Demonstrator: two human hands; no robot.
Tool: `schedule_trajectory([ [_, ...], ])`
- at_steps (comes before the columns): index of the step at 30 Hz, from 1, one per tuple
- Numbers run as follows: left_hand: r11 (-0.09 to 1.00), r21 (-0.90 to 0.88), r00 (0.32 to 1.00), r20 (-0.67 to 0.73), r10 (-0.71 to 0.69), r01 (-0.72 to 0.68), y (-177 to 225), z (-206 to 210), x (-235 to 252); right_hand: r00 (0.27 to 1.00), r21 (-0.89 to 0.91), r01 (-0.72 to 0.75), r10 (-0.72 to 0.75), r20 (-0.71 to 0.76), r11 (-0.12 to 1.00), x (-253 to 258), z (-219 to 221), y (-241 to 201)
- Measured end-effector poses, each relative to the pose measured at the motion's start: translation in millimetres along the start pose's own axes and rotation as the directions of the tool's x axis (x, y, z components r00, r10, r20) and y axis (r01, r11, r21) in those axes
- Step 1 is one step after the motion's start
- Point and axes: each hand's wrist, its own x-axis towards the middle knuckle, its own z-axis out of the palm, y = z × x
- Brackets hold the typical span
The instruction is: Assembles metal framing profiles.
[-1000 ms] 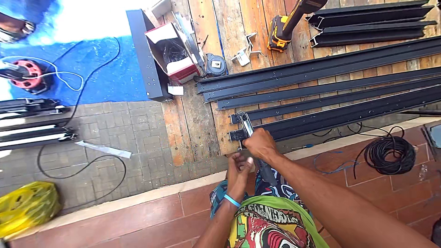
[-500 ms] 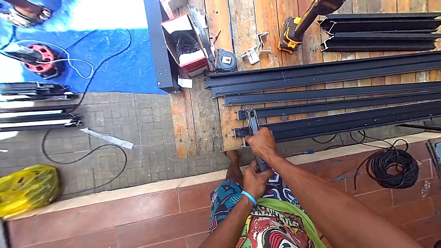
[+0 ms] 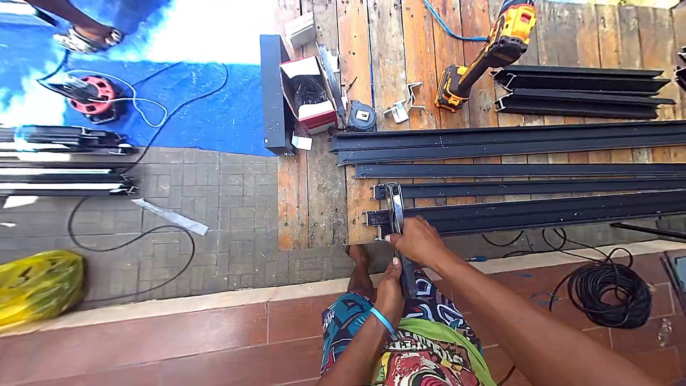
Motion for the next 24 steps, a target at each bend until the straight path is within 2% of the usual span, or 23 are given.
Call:
schedule_trajectory([
  [2,0.999,0.042,0.999,-0.03,0.027,-0.025,-3.3,-0.2,1.7,0.997,0.025,-0.01,0.008,0.073,1.0,-20.7,-21.1,-5.6],
  [5,1.0,0.027,0.999,-0.052,0.012,-0.011,-0.2,-1.7,4.0,0.999,0.296,-0.02,0.004,0.053,0.955,-27.1,-35.2,-10.3],
  [8,1.0,-0.002,0.994,-0.109,0.016,-0.016,3.4,6.6,0.1,0.998,0.258,-0.047,0.037,0.044,0.965,-10.7,-6.9,-1.2],
  [10,0.999,-0.031,0.994,-0.102,0.035,-0.038,10.6,14.7,-3.5,0.998,0.225,-0.051,0.055,-0.011,0.973,-7.4,1.6,0.4],
  [12,0.998,-0.047,0.992,-0.12,0.038,-0.044,11.5,24.1,-8.7,0.996,0.273,-0.053,0.071,-0.059,0.961,0.3,11.7,7.0],
  [15,0.999,0.009,0.991,-0.128,0.031,-0.03,9.8,34.6,-12.9,0.99,0.336,-0.033,0.078,-0.12,0.941,12.1,24.1,18.3],
  [18,0.992,0.114,0.989,-0.137,0.061,-0.045,8.0,33.2,-16.0,0.99,0.368,0.036,0.019,-0.143,0.929,7.9,16.1,32.4],
  [21,0.927,0.354,0.98,-0.097,0.172,-0.128,12.3,50.0,-29.1,0.979,0.412,0.155,-0.082,-0.188,0.898,-11.9,-3.9,50.4],
  [24,0.88,0.391,0.955,-0.01,0.295,-0.268,38.0,88.7,-9.9,0.97,0.394,0.238,-0.194,-0.15,0.888,-19.2,-76.5,41.4],
])
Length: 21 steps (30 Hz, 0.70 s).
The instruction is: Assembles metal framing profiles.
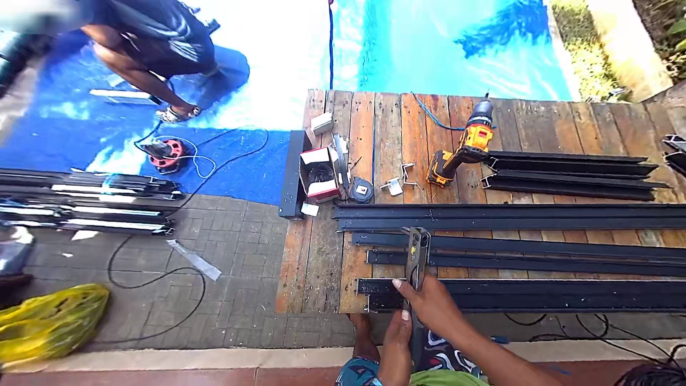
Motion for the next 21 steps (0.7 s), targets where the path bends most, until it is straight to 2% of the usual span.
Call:
schedule_trajectory([
  [3,0.997,-0.006,0.995,-0.064,0.071,-0.071,33.7,24.6,69.1,0.983,0.03,-0.044,0.038,0.18,0.999,11.7,-88.3,-76.0],
  [4,0.997,0.0,0.995,-0.064,0.075,-0.075,47.7,30.6,87.1,0.981,0.035,-0.061,0.053,0.187,0.998,16.1,-109.8,-93.2],
  [6,0.996,-0.004,0.994,-0.064,0.092,-0.093,76.6,49.6,107.8,0.995,0.0,-0.024,0.024,0.092,1.0,32.8,-133.8,-101.4],
  [9,0.975,-0.017,0.975,0.018,0.223,-0.223,94.7,81.5,118.1,0.99,-0.099,0.142,-0.141,0.014,0.985,72.0,-145.3,-74.3],
  [12,0.965,0.105,0.97,-0.006,0.244,-0.242,93.2,105.0,127.0,0.976,-0.074,0.191,-0.181,0.12,0.979,88.5,-145.9,-48.1],
  [14,0.955,0.227,0.965,-0.134,0.227,-0.193,101.4,109.9,142.0,0.973,0.01,0.215,-0.215,0.087,0.976,96.0,-154.6,-30.7],
  [16,0.921,0.377,0.946,-0.254,0.202,-0.095,125.8,110.5,164.3,0.979,0.059,0.202,-0.199,-0.049,0.978,110.7,-170.2,-13.3],
  [19,0.791,0.608,0.906,-0.369,0.208,0.066,188.1,93.7,210.8,0.943,-0.007,0.256,-0.251,-0.216,0.967,152.6,-190.6,6.4],
  [21,0.67,0.728,0.886,-0.397,0.241,0.144,230.6,71.9,249.3,0.897,-0.001,0.343,-0.327,-0.298,0.939,188.1,-197.9,9.0],
])
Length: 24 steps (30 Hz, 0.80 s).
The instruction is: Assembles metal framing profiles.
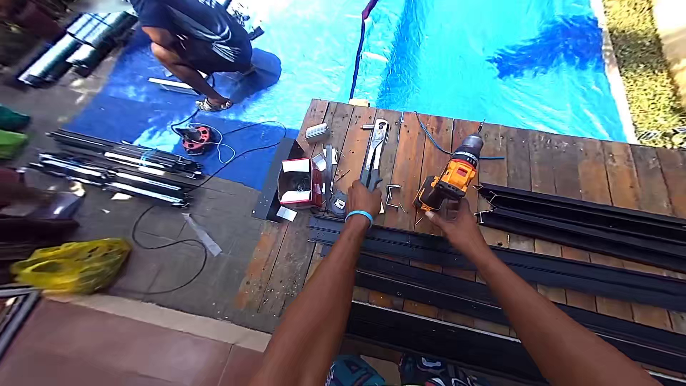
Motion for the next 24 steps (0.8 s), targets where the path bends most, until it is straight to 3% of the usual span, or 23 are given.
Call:
schedule_trajectory([
  [4,0.928,0.364,0.996,-0.003,0.086,-0.079,7.1,-22.8,75.4,0.986,0.172,0.14,-0.121,-0.119,0.975,48.4,13.3,7.5],
  [10,0.864,0.471,0.984,0.078,0.158,-0.177,-7.0,-9.4,99.6,0.937,0.389,0.337,-0.266,-0.226,0.857,68.2,37.9,7.8],
  [13,0.868,0.408,0.948,-0.024,0.318,-0.282,-19.9,-35.0,65.5,0.928,0.378,0.346,-0.254,-0.272,0.859,70.4,37.6,1.0],
  [15,0.903,0.255,0.92,-0.095,0.379,-0.346,-40.4,-58.3,25.7,0.933,0.387,0.325,-0.225,-0.282,0.863,68.2,23.8,-15.1],
  [17,0.937,0.088,0.937,-0.065,0.343,-0.337,-84.0,-71.5,-20.3,0.928,0.406,0.358,-0.273,-0.253,0.841,51.9,-2.8,-34.1],
  [19,0.965,-0.002,0.965,0.024,0.261,-0.261,-140.0,-71.2,-56.4,0.893,0.421,0.449,-0.416,-0.174,0.788,23.1,-37.8,-51.7],
  [21,0.989,-0.008,0.985,0.087,0.151,-0.151,-187.0,-61.1,-85.4,0.852,0.389,0.503,-0.52,-0.069,0.772,-21.4,-67.1,-66.1],
  [24,0.999,0.047,0.991,0.134,0.017,-0.023,-219.9,-40.0,-108.9,0.854,0.349,0.461,-0.514,0.073,0.816,-94.6,-78.5,-66.8],
])
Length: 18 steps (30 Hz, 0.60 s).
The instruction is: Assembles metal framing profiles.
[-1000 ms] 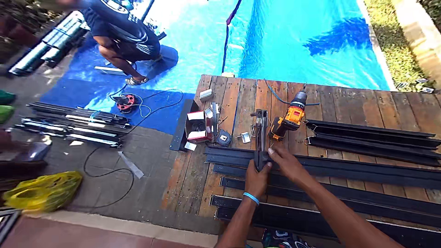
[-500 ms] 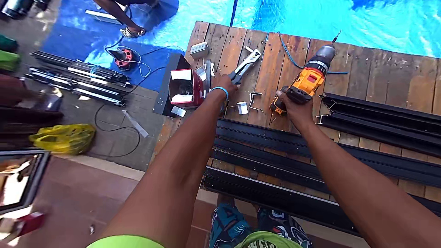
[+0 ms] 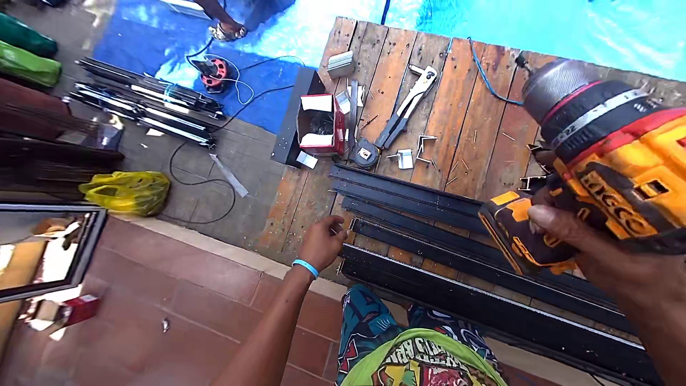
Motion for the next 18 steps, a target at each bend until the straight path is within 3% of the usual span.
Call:
schedule_trajectory([
  [3,0.994,0.111,1.0,-0.024,0.019,-0.016,-3.6,22.0,1.2,0.985,-0.194,-0.146,0.16,0.058,0.97,-63.3,27.0,-4.8],
  [6,0.976,0.196,0.993,-0.055,0.106,-0.093,-2.9,36.9,6.7,0.926,-0.369,-0.301,0.362,0.109,0.879,-112.5,70.4,-4.8],
  [9,0.974,0.168,0.984,-0.068,0.163,-0.149,-14.3,40.7,12.4,0.834,-0.395,-0.461,0.54,0.112,0.795,-133.5,115.8,-6.8],
  [11,0.983,0.048,0.981,-0.073,0.178,-0.175,-25.7,41.5,15.1,0.783,-0.386,-0.548,0.618,0.076,0.742,-140.3,147.1,-1.6],
  [14,0.987,-0.075,0.99,0.018,0.142,-0.14,-29.2,36.3,24.9,0.718,-0.384,-0.638,0.696,0.016,0.667,-142.0,185.6,12.2],
  [18,0.972,-0.057,0.971,0.069,0.231,-0.227,-40.2,36.4,32.7,0.665,-0.347,-0.712,0.745,-0.052,0.611,-138.9,217.5,21.1],
])
